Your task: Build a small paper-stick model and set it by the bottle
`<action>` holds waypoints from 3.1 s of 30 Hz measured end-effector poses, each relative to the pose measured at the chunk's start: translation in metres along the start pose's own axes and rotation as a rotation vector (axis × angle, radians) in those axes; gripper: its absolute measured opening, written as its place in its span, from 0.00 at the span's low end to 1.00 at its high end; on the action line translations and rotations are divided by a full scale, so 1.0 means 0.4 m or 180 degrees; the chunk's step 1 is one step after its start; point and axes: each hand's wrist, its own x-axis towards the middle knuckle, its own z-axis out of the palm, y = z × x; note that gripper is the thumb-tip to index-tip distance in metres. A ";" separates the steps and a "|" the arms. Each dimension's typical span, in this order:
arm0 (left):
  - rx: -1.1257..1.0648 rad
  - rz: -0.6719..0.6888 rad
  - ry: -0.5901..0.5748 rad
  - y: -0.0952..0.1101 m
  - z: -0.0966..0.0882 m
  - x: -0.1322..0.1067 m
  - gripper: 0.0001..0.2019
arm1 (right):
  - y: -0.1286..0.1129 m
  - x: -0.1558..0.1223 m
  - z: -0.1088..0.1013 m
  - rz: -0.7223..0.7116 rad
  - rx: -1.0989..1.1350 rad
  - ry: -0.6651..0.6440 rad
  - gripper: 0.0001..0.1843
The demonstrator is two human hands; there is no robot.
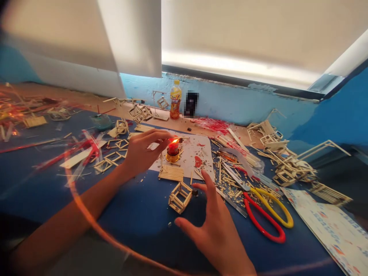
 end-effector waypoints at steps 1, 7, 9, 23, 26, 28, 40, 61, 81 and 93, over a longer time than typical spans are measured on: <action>-0.0048 -0.0057 0.0015 0.000 -0.001 0.001 0.07 | 0.004 -0.001 0.015 0.0118 0.0120 0.0129 0.56; -0.0203 -0.0304 -0.0028 0.000 -0.013 0.002 0.06 | 0.009 0.014 0.046 0.0183 0.0594 0.0411 0.46; -0.0191 -0.0338 -0.0112 -0.003 -0.016 0.000 0.06 | 0.012 0.006 0.045 0.0115 0.0760 0.0471 0.46; -0.0114 -0.0181 -0.0221 -0.012 -0.005 0.008 0.08 | -0.038 0.181 -0.045 -0.0341 0.0508 -0.0184 0.28; -0.0155 -0.0132 -0.0190 -0.015 0.000 0.013 0.08 | -0.047 0.227 -0.036 -0.0337 0.0622 -0.0287 0.31; -0.0182 -0.0134 -0.0171 -0.014 0.001 0.014 0.08 | -0.048 0.239 -0.024 -0.0361 0.0749 -0.0292 0.33; -0.0231 -0.0691 -0.0481 0.030 -0.006 0.027 0.13 | -0.032 0.236 0.006 -0.0018 0.2144 -0.0749 0.32; -0.0081 -0.0865 -0.0385 0.022 -0.016 0.013 0.13 | -0.134 0.310 0.033 0.0934 0.3316 -0.0029 0.25; -0.0666 -0.1124 -0.0723 0.049 -0.032 0.003 0.08 | -0.133 0.315 0.067 0.0844 0.4007 -0.0166 0.17; -0.0831 -0.1061 -0.0759 0.051 -0.034 0.007 0.08 | -0.120 0.325 0.082 0.0660 0.4174 -0.0328 0.17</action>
